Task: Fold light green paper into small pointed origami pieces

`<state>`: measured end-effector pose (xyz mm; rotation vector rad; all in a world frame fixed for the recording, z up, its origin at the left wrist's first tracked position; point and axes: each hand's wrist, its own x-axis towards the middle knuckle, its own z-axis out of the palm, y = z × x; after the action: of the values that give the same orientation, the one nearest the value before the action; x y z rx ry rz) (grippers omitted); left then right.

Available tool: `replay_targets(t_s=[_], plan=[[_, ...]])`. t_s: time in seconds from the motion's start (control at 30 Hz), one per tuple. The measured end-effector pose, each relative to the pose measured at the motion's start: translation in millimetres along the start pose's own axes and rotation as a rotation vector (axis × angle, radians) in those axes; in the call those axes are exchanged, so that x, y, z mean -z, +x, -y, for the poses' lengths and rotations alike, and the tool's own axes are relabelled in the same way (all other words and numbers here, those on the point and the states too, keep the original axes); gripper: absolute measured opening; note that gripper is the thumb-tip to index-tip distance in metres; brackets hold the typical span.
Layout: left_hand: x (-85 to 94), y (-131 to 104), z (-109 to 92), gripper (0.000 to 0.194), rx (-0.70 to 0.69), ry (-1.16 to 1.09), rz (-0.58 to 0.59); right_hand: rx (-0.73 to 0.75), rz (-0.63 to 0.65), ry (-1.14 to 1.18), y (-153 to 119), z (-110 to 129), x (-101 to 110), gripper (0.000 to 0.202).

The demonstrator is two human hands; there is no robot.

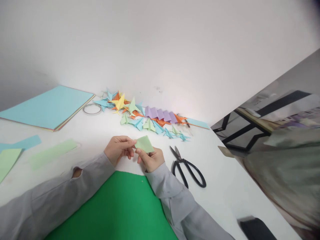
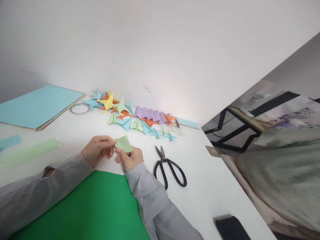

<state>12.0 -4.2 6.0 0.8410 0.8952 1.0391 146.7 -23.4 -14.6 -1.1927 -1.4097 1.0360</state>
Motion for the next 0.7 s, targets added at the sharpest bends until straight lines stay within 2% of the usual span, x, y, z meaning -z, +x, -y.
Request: replay_targets(t_s=[0.2, 0.37, 0.5, 0.7], plan=[[-0.7, 1.1, 2.3, 0.027, -0.047, 0.049, -0.014, -0.042, 0.017, 0.028, -0.8, 1.8, -1.4, 0.036], [3.0, 1.8, 5.6, 0.022, -0.091, 0.187, 0.084, -0.119, 0.042, 0.011, -2.9, 5.2, -2.8, 0.037], [3.6, -0.1, 4.5, 0.020, -0.146, 0.257, 0.146, -0.072, 0.103, -0.041, -5.0, 3.7, -4.2, 0.037], [4.4, -1.0, 4.6, 0.022, -0.194, 0.268, 0.140, -0.039, 0.130, -0.089, -5.5, 1.1, -3.8, 0.032]])
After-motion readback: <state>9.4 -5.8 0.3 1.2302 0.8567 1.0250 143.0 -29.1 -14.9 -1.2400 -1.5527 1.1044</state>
